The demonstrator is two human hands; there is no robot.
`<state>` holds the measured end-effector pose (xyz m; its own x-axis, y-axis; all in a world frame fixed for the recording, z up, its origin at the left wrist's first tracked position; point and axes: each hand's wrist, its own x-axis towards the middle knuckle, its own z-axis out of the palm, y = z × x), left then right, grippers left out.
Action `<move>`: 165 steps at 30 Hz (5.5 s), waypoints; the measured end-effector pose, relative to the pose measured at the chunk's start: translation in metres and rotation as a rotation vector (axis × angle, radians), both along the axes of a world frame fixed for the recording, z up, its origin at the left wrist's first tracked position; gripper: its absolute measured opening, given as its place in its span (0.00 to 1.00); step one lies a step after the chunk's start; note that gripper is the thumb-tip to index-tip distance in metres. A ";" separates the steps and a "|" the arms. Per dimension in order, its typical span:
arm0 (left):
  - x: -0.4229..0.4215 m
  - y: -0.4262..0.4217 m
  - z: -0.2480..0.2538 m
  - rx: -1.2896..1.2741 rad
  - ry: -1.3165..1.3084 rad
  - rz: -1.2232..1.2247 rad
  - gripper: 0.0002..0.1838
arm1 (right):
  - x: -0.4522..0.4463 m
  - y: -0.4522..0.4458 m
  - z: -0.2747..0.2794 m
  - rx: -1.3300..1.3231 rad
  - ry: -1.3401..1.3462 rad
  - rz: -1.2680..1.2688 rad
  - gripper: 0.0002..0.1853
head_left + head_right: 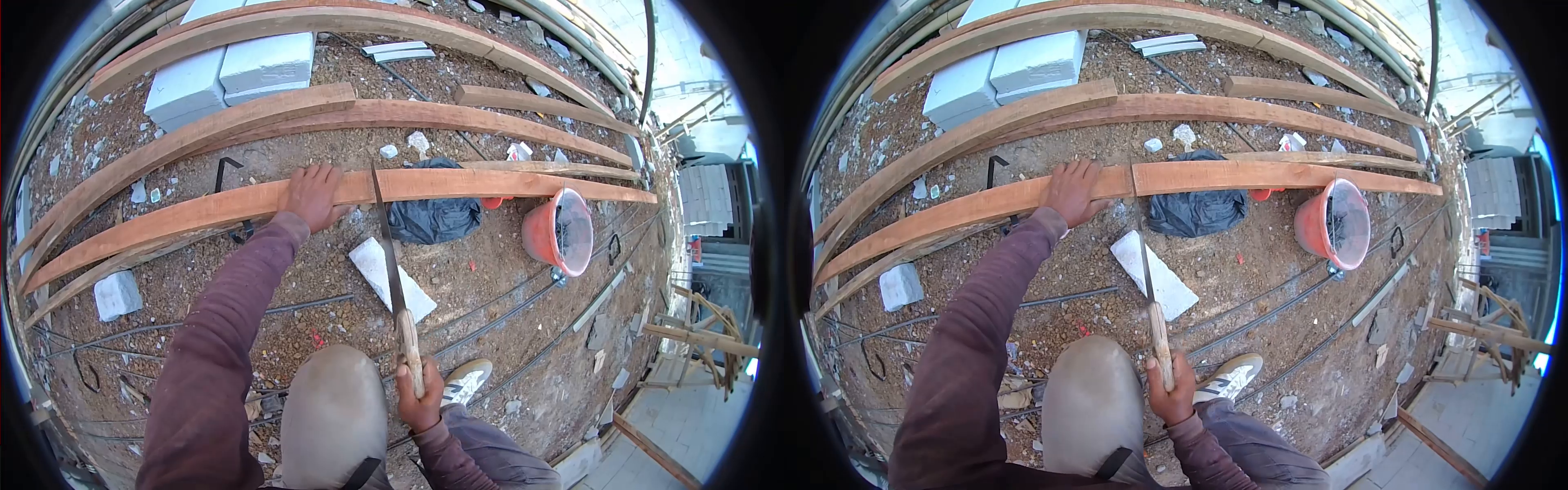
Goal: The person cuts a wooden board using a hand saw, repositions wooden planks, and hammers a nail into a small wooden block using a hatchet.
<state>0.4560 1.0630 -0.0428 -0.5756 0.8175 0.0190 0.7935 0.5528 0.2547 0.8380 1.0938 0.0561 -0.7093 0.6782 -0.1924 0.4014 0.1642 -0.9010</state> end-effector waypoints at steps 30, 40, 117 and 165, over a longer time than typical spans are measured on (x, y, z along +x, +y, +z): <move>-0.006 0.002 -0.001 0.006 -0.090 0.010 0.39 | -0.036 0.005 -0.025 0.027 -0.023 -0.018 0.11; -0.009 0.001 -0.001 -0.022 -0.027 0.026 0.36 | 0.011 -0.016 -0.018 0.073 -0.013 0.007 0.09; -0.009 0.005 0.007 -0.069 -0.107 0.031 0.37 | -0.011 0.007 -0.020 0.092 -0.090 0.068 0.11; -0.007 0.005 0.001 -0.073 -0.117 0.038 0.41 | -0.042 0.014 0.051 -0.108 -0.115 0.000 0.11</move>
<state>0.4489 1.0681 -0.0414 -0.6009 0.7919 -0.1086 0.7389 0.6021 0.3024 0.7965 1.1078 0.1074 -0.6786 0.6489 -0.3440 0.5028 0.0690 -0.8617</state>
